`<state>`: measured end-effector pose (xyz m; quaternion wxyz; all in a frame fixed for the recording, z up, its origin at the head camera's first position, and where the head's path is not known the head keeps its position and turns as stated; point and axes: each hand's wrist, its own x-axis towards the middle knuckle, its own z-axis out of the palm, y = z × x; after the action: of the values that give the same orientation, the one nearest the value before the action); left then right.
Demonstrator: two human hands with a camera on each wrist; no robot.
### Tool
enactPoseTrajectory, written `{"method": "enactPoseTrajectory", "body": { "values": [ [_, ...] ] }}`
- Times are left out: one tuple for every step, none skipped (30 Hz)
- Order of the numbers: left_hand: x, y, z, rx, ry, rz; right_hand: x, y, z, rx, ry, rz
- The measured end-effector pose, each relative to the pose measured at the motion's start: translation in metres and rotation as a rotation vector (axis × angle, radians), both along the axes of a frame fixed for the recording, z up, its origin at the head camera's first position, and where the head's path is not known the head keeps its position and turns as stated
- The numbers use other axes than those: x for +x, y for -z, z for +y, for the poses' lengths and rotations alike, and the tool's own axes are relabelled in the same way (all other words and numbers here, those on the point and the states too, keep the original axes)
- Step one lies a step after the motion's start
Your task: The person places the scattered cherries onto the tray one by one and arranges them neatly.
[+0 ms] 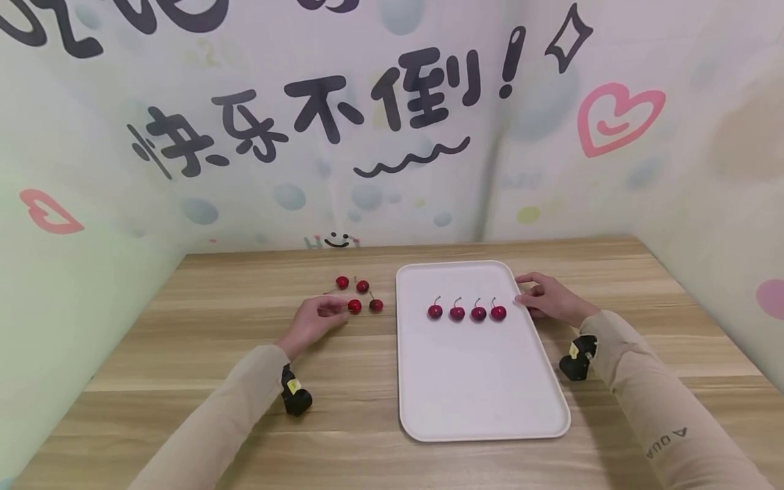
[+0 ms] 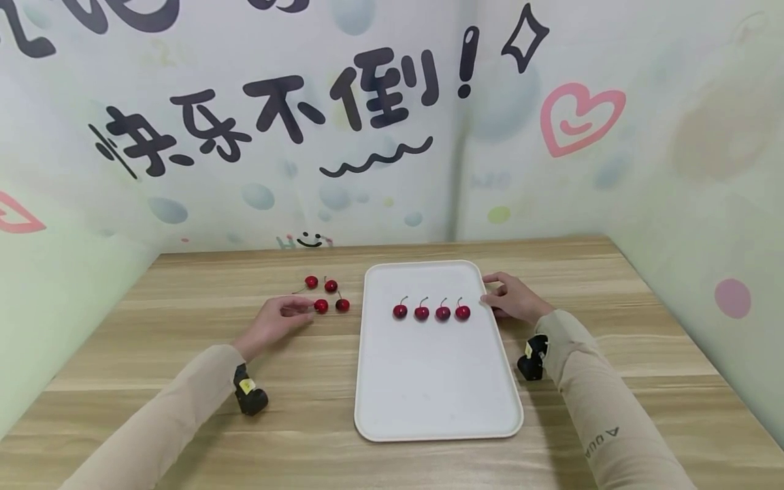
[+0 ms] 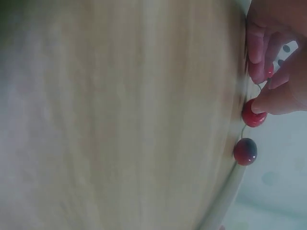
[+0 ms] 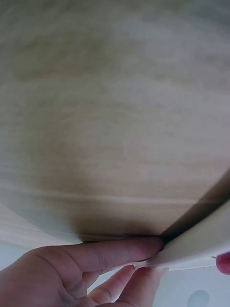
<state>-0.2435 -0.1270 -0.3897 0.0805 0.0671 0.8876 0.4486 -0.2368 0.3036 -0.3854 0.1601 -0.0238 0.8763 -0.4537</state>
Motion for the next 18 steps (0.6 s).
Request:
{"method": "enactPoseTrajectory", "body": {
  "values": [
    [0.0001, 0.0012, -0.0006, 0.001, 0.002, 0.003, 0.0001, 0.0, -0.0001, 0.0, 0.004, -0.001],
    [0.0002, 0.0021, -0.0011, 0.006, 0.001, 0.008, 0.0001, 0.0002, -0.0004, -0.001, 0.002, 0.0],
    [0.0003, 0.0029, -0.0015, 0.009, -0.002, 0.012, 0.0004, 0.0, -0.0009, -0.002, 0.003, 0.0],
    [0.0, 0.0038, -0.0016, 0.011, -0.001, 0.022, 0.0006, -0.0001, -0.0008, -0.001, 0.003, 0.001],
    [-0.0002, 0.0044, -0.0015, 0.015, -0.001, 0.026, 0.0007, 0.0, -0.0004, -0.004, 0.007, 0.0],
    [-0.0003, 0.0047, -0.0014, 0.015, 0.0, 0.03, 0.001, -0.0001, -0.0003, -0.009, 0.007, -0.001],
    [-0.0006, 0.0053, -0.0017, 0.016, -0.002, 0.033, 0.0011, -0.0002, -0.0006, -0.015, 0.008, -0.002],
    [-0.0008, 0.0057, -0.0019, 0.017, -0.003, 0.036, 0.0011, -0.0001, -0.0008, -0.015, 0.007, -0.002],
    [-0.001, 0.0059, -0.0021, 0.016, -0.003, 0.037, 0.0012, -0.0001, -0.001, -0.016, 0.007, -0.002],
    [-0.0011, 0.0061, -0.0024, 0.012, 0.0, 0.037, 0.0013, 0.0, -0.001, -0.016, 0.007, -0.002],
    [-0.001, 0.0059, -0.0023, 0.014, -0.006, 0.026, 0.0014, 0.0, -0.0011, -0.02, 0.006, -0.001],
    [-0.001, 0.0059, -0.0024, 0.014, -0.008, 0.022, 0.0017, -0.0001, -0.0013, -0.022, 0.005, 0.002],
    [-0.0011, 0.0059, -0.0026, 0.015, -0.012, 0.017, 0.0018, -0.0001, -0.0013, -0.025, 0.004, 0.005],
    [-0.0009, 0.0056, -0.0027, 0.017, -0.014, 0.011, 0.0022, -0.0004, -0.0016, -0.025, 0.002, 0.009],
    [-0.0007, 0.0054, -0.0028, 0.016, -0.015, 0.007, 0.0025, -0.0007, -0.002, -0.026, 0.0, 0.011],
    [-0.0005, 0.0053, -0.003, 0.016, -0.017, 0.002, 0.0026, -0.0009, -0.0021, -0.029, 0.0, 0.013],
    [-0.0003, 0.005, -0.0031, 0.018, -0.021, -0.004, 0.0027, -0.0009, -0.0021, -0.032, -0.001, 0.014],
    [-0.0002, 0.0051, -0.0033, 0.017, -0.021, -0.002, 0.0028, -0.001, -0.0023, -0.031, 0.001, 0.013]
  ]
}}
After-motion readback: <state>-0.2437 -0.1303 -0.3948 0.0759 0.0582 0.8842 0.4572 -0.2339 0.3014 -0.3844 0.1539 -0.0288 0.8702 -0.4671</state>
